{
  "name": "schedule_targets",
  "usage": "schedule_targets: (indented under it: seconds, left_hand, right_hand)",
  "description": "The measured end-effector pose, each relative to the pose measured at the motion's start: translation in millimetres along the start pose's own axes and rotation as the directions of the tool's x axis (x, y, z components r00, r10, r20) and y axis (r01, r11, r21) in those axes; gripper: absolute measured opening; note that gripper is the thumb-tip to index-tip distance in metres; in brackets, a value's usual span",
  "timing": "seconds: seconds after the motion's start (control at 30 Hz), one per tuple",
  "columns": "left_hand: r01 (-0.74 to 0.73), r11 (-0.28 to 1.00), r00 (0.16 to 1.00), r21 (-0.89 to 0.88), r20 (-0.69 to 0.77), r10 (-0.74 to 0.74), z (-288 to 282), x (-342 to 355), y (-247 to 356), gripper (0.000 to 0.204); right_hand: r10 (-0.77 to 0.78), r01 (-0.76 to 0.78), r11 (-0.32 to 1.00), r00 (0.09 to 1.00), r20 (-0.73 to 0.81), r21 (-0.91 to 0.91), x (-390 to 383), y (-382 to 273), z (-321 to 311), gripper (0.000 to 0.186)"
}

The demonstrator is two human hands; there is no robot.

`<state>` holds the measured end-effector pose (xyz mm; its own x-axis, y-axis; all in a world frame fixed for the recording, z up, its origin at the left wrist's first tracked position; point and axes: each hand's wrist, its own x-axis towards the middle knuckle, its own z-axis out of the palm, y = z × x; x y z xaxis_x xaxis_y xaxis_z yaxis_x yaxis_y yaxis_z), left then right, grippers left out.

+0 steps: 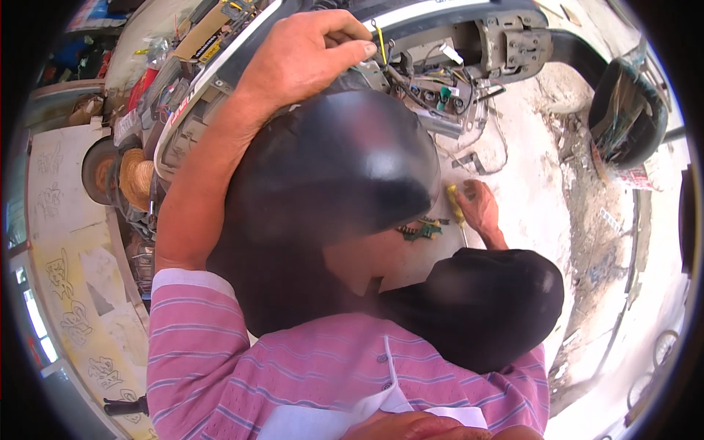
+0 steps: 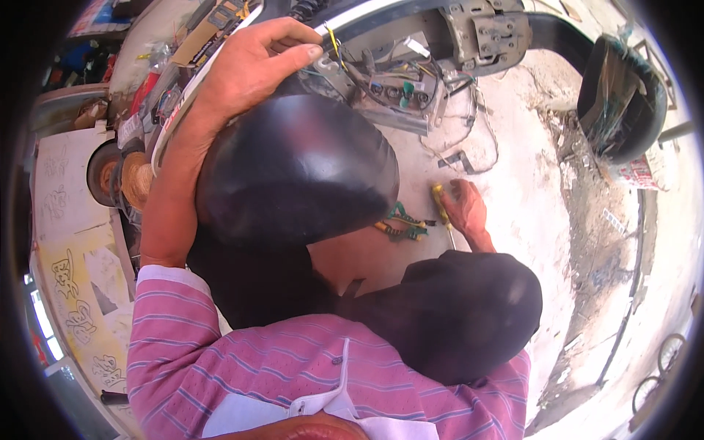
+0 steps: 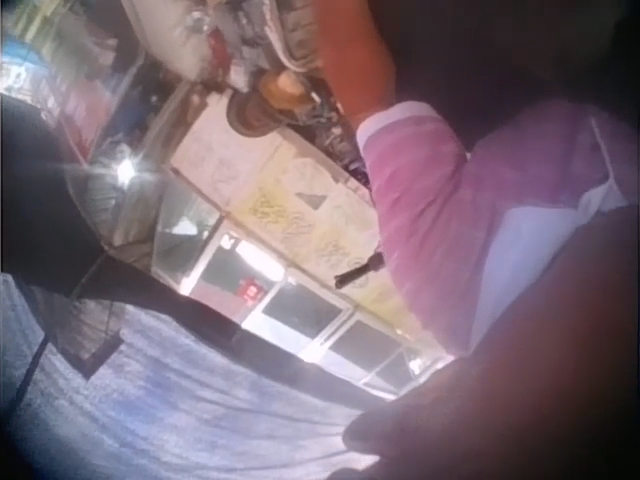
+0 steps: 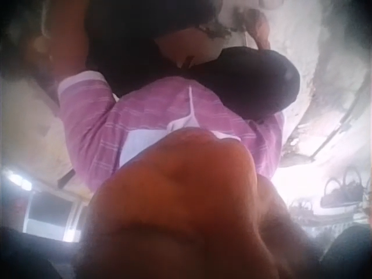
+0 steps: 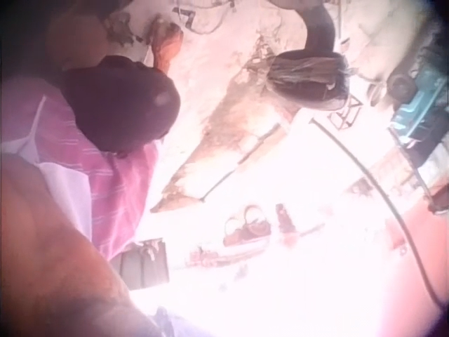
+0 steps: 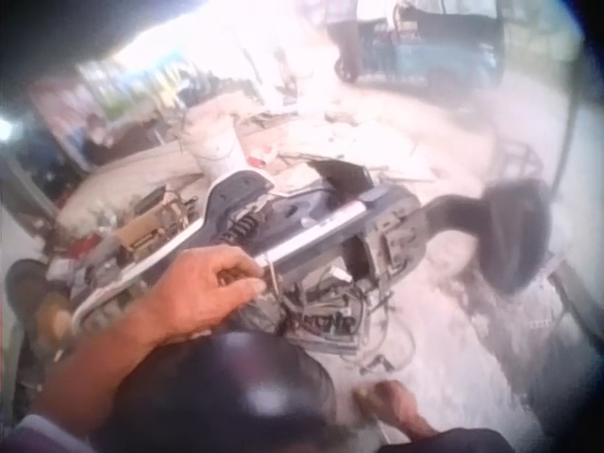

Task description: The person works on the wiring of an electric scooter, using a screwdriver to tighten components and hands to manipulate various wires near the seat area.

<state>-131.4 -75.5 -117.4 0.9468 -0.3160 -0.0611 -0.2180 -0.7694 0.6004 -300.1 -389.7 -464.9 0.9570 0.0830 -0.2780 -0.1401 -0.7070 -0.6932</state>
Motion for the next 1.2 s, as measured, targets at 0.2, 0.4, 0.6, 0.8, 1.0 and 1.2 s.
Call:
schedule_targets:
  seconds: [0.2, 0.4, 0.6, 0.8, 1.0, 1.2]
  left_hand:
    - [-0.013, 1.000, 1.000, 0.017, -0.025, 0.013, 2, 0, -3, 0.027]
    - [-0.031, 0.999, 0.999, 0.038, -0.029, 0.032, 2, 2, -1, 0.026]
    - [-0.067, 0.995, 0.997, 0.070, -0.023, 0.068, 2, 3, -3, 0.029]
    - [-0.095, 0.986, 0.995, 0.140, -0.030, 0.100, 0, 5, -10, 0.031]
    - [-0.108, 0.993, 0.990, 0.043, -0.081, 0.112, 0, 9, -6, 0.031]
    - [-0.166, 0.983, 0.985, -0.081, -0.051, 0.162, 2, 12, -13, 0.029]
  right_hand:
    - [0.014, -0.013, 1.000, 0.998, 0.061, -0.007, 6, 1, -8, 0.043]
    - [0.036, -0.054, 0.960, 0.997, 0.070, 0.274, 17, -16, -45, 0.039]
    - [-0.103, 0.141, 0.850, 0.989, -0.102, 0.507, 33, -119, -156, 0.026]
    - [-0.507, 0.512, 0.859, 0.853, -0.126, 0.010, 56, -220, -197, 0.018]
    - [-0.625, 0.620, 0.707, 0.773, 0.110, -0.341, 80, -247, -181, 0.011]
    - [-0.547, 0.515, 0.708, 0.833, 0.086, -0.483, 81, -259, -182, 0.016]
